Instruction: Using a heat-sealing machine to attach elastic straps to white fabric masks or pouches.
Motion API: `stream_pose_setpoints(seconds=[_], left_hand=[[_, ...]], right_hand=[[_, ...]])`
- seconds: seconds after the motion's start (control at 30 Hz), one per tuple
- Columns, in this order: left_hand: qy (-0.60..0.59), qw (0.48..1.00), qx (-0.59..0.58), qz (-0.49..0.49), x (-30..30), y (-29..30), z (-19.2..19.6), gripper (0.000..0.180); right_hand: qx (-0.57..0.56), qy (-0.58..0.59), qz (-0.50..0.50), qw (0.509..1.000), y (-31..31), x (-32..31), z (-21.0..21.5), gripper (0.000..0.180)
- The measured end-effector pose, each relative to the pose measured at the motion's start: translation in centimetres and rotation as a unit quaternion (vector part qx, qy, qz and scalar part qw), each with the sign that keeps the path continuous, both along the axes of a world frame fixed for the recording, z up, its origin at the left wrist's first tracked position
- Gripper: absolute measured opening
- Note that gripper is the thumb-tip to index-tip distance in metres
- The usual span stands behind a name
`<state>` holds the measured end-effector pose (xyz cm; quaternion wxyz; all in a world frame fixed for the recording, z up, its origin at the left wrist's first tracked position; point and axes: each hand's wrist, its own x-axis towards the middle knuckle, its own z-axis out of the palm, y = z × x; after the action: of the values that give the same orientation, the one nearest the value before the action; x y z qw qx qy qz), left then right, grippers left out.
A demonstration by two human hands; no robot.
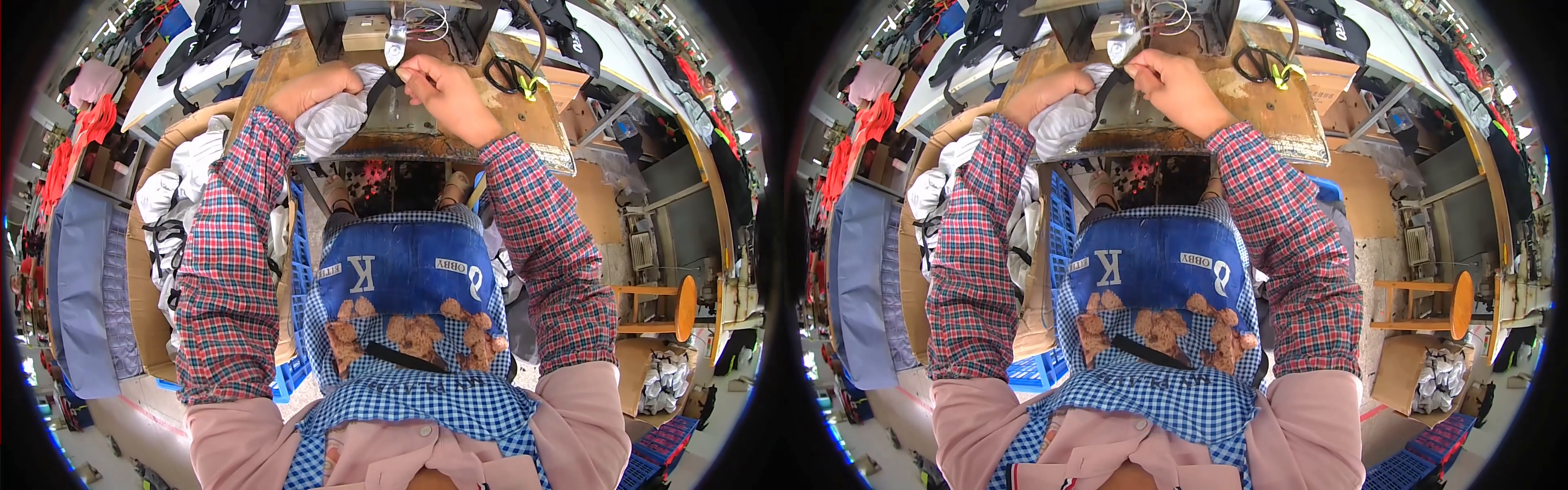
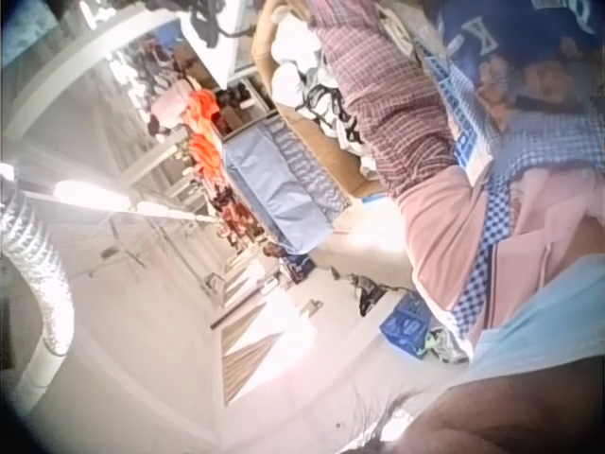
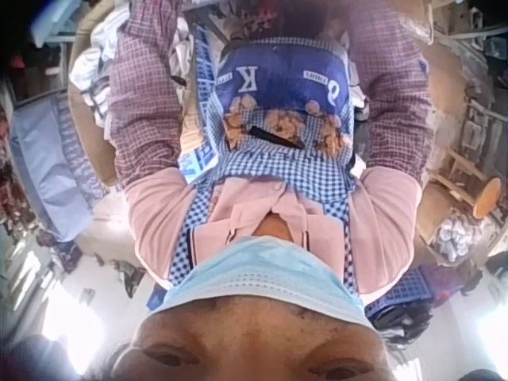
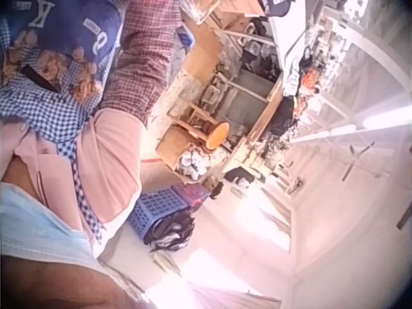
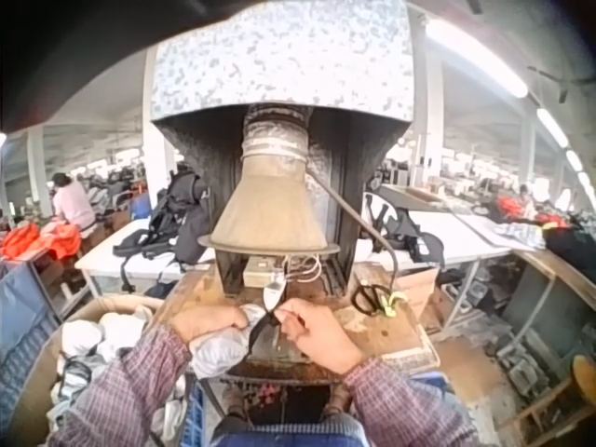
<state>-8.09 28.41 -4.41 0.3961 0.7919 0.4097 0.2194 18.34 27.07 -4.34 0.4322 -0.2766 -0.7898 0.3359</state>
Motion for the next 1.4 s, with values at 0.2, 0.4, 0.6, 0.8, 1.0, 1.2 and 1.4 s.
stream_pose_setpoints(seconds=[0.2,0.4,0.6,0.8,1.0,1.2,1.4], left_hand=[[-0.008,0.947,0.314,-0.065,1.2,0.1,0.1,0.01],[0.0,0.974,0.218,-0.066,1.2,0.7,0.1,0.009],[0.013,0.996,-0.089,0.004,1.4,1.8,1.1,0.009],[-0.036,0.941,0.319,-0.108,1.1,1.9,-0.1,0.016],[-0.11,0.991,-0.055,0.055,0.7,2.1,-0.4,0.023],[-0.16,0.963,-0.204,0.074,3.0,-1.0,1.5,0.024],[-0.277,0.886,-0.358,0.098,4.7,-8.4,1.6,0.016]], right_hand=[[-0.005,-0.041,-0.003,0.999,1.2,0.9,0.3,0.026],[-0.008,-0.059,-0.025,0.998,1.2,1.2,0.6,0.026],[-0.013,-0.067,-0.029,0.997,1.8,1.0,0.1,0.027],[-0.012,-0.066,-0.033,0.997,2.1,1.4,0.7,0.029],[-0.063,-0.03,0.0,0.998,2.2,1.1,0.7,0.03],[-0.145,-0.004,0.046,0.988,1.9,1.9,0.2,0.028],[-0.298,0.114,0.11,0.941,-4.1,1.3,-1.2,0.026]])
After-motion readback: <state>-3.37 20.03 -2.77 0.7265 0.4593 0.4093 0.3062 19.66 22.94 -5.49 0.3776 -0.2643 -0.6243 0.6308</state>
